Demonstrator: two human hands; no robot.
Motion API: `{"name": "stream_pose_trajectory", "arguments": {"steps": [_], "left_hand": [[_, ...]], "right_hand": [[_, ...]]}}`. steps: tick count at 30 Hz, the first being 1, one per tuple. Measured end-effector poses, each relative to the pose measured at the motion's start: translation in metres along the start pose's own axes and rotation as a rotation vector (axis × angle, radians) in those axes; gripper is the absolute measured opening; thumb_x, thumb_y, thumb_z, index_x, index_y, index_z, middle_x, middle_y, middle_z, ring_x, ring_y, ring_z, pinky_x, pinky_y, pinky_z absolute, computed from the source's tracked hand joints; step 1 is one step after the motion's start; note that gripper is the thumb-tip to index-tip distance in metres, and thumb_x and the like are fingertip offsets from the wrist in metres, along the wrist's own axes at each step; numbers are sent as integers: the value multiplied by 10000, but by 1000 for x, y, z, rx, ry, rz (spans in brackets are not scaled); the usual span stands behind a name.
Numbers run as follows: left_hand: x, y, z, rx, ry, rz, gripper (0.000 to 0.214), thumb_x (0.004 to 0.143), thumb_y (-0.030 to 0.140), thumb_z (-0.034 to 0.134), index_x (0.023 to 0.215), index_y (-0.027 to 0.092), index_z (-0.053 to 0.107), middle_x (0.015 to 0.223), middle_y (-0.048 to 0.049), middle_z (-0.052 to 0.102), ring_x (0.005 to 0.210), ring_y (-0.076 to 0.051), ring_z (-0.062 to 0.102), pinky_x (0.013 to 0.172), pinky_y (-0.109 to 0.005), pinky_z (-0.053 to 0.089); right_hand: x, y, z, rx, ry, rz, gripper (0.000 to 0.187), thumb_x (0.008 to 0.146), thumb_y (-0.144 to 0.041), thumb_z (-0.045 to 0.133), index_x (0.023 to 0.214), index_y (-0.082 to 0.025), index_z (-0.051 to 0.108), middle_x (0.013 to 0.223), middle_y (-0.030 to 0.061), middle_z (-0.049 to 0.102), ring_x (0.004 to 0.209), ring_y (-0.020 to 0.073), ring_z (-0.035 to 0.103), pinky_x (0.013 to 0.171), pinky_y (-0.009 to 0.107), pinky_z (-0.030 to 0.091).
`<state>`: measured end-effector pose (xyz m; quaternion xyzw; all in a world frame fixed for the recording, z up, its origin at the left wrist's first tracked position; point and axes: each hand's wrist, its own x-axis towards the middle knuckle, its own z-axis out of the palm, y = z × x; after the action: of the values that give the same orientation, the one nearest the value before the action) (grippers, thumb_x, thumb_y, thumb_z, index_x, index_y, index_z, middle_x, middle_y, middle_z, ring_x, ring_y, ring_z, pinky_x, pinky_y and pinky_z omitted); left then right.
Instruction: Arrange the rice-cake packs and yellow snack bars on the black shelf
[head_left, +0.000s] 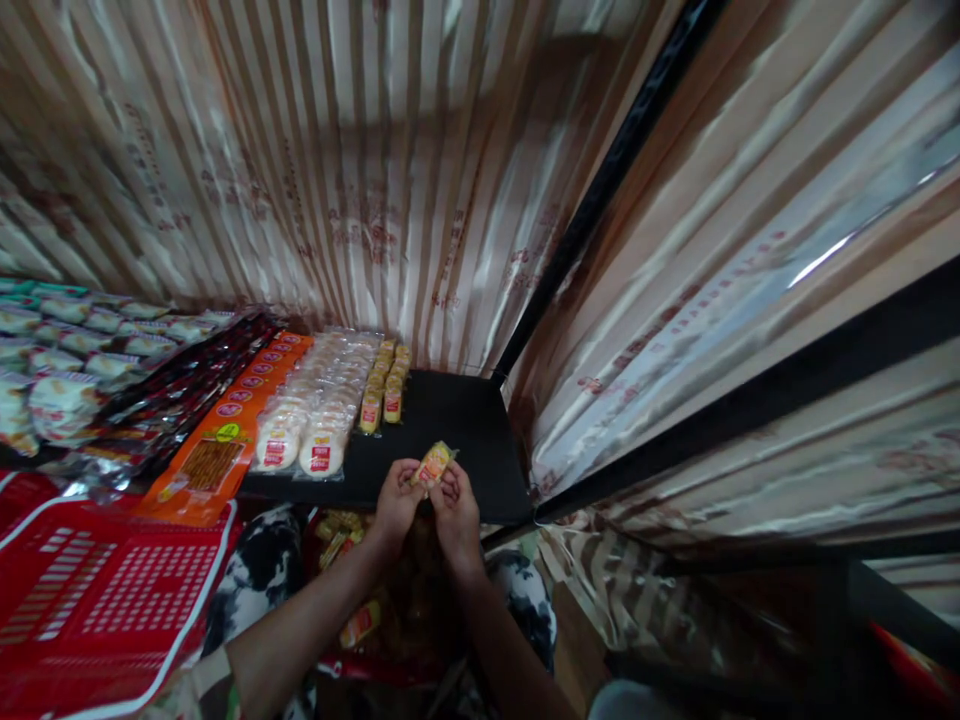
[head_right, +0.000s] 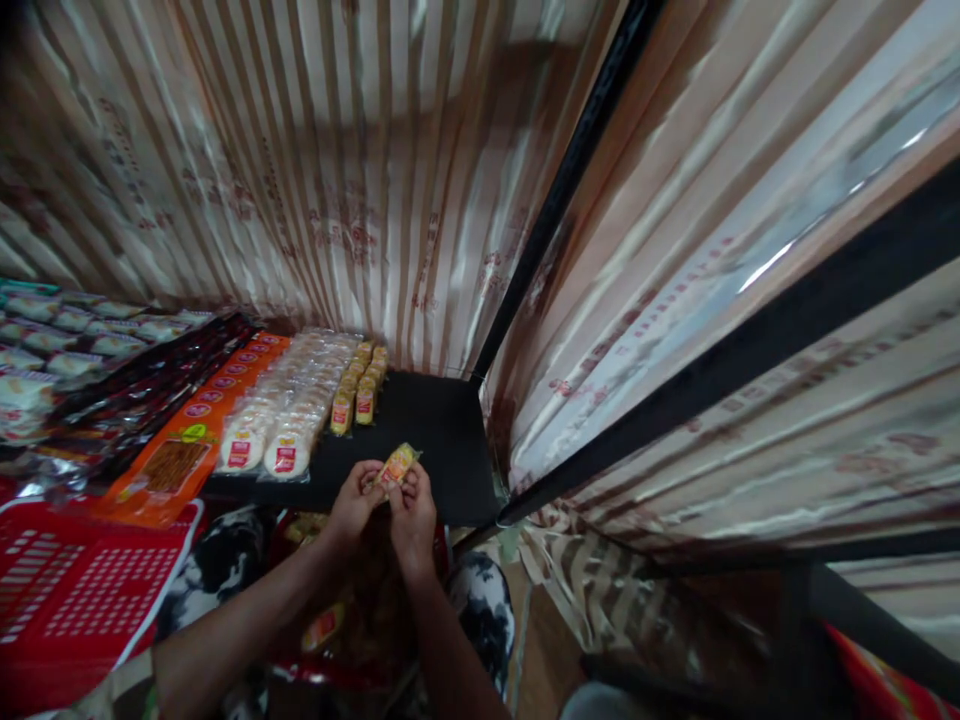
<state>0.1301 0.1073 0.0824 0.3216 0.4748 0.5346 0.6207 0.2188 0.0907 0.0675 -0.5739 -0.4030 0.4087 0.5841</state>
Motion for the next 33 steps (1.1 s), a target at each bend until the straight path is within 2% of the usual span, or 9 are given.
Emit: {"name": "stream_pose_trajectory", "arguments": {"steps": [2,6,8,14,18,24,33], "left_hand": [[17,0,6,49,7,27,239,617,169,629,850,181,579,856,-24,615,820,-153,581,800,-283,448],[54,3,18,322,156,78,230,616,104,618,819,208,650,938,-42,574,945,-199,537,942,-320,371],[71,7,25,371,186,97,232,626,99,617,819,222,659,983,-53,558,1041,-228,502,997,-326,325],[109,23,50,397,159,149,366,701,75,534,1040,196,593,1289,-90,464,1237,-229,392,1079,-306,251],[137,25,58,395,105,148,363,750,102,478,1090,182,576,1275,-86,519,1262,-219,387,1108,-334,214],[173,25,59,299,97,122,338,813,188,451,1129,166,571,1312,-84,511,1292,-211,366,1106,-335,220],[193,24,59,291,91,144,396,863,262,410,1231,146,500,1393,-90,425,1324,-179,321,1119,-289,174]], "right_hand": [[22,5,-1,-50,34,-43,430,754,-301,566,1159,-167,513,999,90,660,845,172,648,758,305,532],[74,17,2,-184,82,-125,382,753,-290,535,1110,-158,572,1001,105,655,813,178,649,729,311,534],[100,22,7,-206,77,-137,354,751,-280,524,1079,-159,581,962,100,665,785,176,652,715,309,534],[165,21,28,-305,133,-180,267,746,-268,520,1002,-199,547,848,37,668,740,161,641,701,299,514],[199,14,41,-378,171,-176,273,723,-247,530,990,-186,523,867,50,657,773,165,632,729,300,493],[234,13,57,-422,168,-170,176,718,-271,541,878,-204,516,816,24,646,743,162,620,730,295,473],[254,21,75,-470,54,-166,122,751,-314,516,816,-215,543,751,-2,633,669,147,584,677,264,450]]}}
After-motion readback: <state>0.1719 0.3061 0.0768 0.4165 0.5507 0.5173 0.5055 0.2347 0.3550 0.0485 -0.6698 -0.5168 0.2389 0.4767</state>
